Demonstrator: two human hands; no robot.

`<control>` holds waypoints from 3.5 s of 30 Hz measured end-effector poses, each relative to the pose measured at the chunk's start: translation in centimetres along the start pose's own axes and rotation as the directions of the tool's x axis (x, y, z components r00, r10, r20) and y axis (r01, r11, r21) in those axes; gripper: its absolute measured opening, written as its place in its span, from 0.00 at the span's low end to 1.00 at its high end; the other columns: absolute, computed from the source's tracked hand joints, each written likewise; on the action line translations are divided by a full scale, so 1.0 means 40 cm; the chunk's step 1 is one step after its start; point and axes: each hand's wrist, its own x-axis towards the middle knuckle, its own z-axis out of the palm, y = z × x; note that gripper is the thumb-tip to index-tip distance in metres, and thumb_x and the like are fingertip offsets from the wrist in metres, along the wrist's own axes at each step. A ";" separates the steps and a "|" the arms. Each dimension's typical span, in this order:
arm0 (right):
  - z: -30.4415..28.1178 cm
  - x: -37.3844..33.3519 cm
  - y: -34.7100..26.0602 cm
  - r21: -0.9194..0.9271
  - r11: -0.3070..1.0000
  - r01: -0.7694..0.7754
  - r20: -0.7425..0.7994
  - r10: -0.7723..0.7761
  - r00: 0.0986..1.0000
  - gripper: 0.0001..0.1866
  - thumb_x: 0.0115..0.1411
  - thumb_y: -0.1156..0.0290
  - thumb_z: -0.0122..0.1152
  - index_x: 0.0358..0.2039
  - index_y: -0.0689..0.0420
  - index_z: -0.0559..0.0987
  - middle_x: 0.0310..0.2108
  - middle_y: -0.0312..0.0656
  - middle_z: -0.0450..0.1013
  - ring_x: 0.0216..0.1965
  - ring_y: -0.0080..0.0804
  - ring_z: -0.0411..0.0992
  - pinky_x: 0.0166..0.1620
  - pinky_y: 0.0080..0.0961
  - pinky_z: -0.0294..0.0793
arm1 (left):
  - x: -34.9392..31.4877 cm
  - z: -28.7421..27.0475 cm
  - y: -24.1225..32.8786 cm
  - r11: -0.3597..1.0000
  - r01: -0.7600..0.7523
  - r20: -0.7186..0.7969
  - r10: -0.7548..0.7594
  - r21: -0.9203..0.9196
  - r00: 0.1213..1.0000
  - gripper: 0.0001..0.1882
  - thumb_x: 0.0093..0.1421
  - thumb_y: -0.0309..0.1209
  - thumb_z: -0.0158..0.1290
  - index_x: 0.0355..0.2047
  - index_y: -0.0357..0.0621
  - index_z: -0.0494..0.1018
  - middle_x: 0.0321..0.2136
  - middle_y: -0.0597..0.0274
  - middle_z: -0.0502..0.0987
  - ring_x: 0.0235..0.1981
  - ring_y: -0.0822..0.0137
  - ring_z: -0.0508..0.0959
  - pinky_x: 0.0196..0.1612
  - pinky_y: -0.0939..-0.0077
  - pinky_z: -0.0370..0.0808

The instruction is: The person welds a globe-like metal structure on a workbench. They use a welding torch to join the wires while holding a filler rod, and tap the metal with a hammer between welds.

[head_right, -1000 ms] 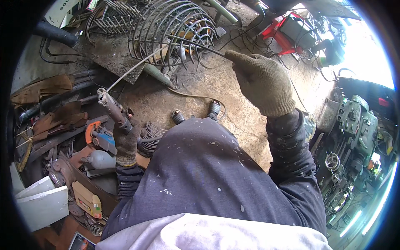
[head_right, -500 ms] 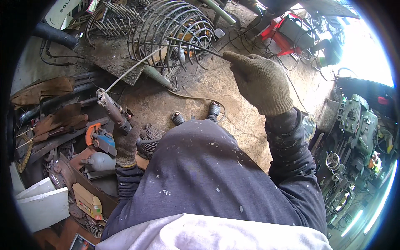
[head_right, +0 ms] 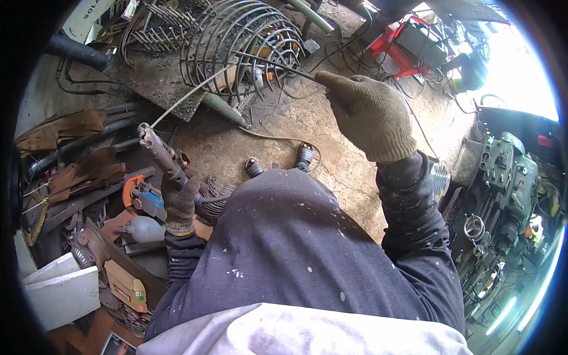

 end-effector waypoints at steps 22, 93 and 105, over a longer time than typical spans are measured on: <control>0.001 0.000 -0.001 0.037 0.999 0.024 -0.071 -0.022 0.997 0.14 0.61 0.68 0.62 0.48 0.48 0.84 0.28 0.44 0.78 0.30 0.46 0.78 0.33 0.37 0.78 | 0.004 -0.010 -0.024 0.997 -0.029 0.023 0.027 0.069 0.999 0.22 0.56 0.19 0.58 0.52 0.37 0.69 0.31 0.61 0.77 0.29 0.69 0.78 0.36 0.75 0.78; 0.012 -0.012 0.047 -0.028 0.992 0.120 0.090 -0.117 0.989 0.21 0.64 0.64 0.60 0.57 0.49 0.79 0.42 0.47 0.80 0.40 0.45 0.80 0.40 0.38 0.79 | 0.018 -0.013 0.018 0.950 0.195 0.127 -0.168 -0.243 0.978 0.18 0.53 0.19 0.60 0.46 0.38 0.74 0.37 0.60 0.78 0.35 0.69 0.79 0.41 0.73 0.78; 0.008 0.006 -0.006 0.078 0.989 0.123 -0.105 -0.115 0.988 0.17 0.60 0.73 0.65 0.51 0.48 0.84 0.26 0.44 0.77 0.26 0.38 0.75 0.34 0.31 0.76 | 0.005 -0.058 -0.073 0.969 0.185 0.174 -0.156 -0.164 0.972 0.17 0.61 0.20 0.57 0.51 0.34 0.73 0.41 0.56 0.79 0.39 0.65 0.80 0.43 0.71 0.79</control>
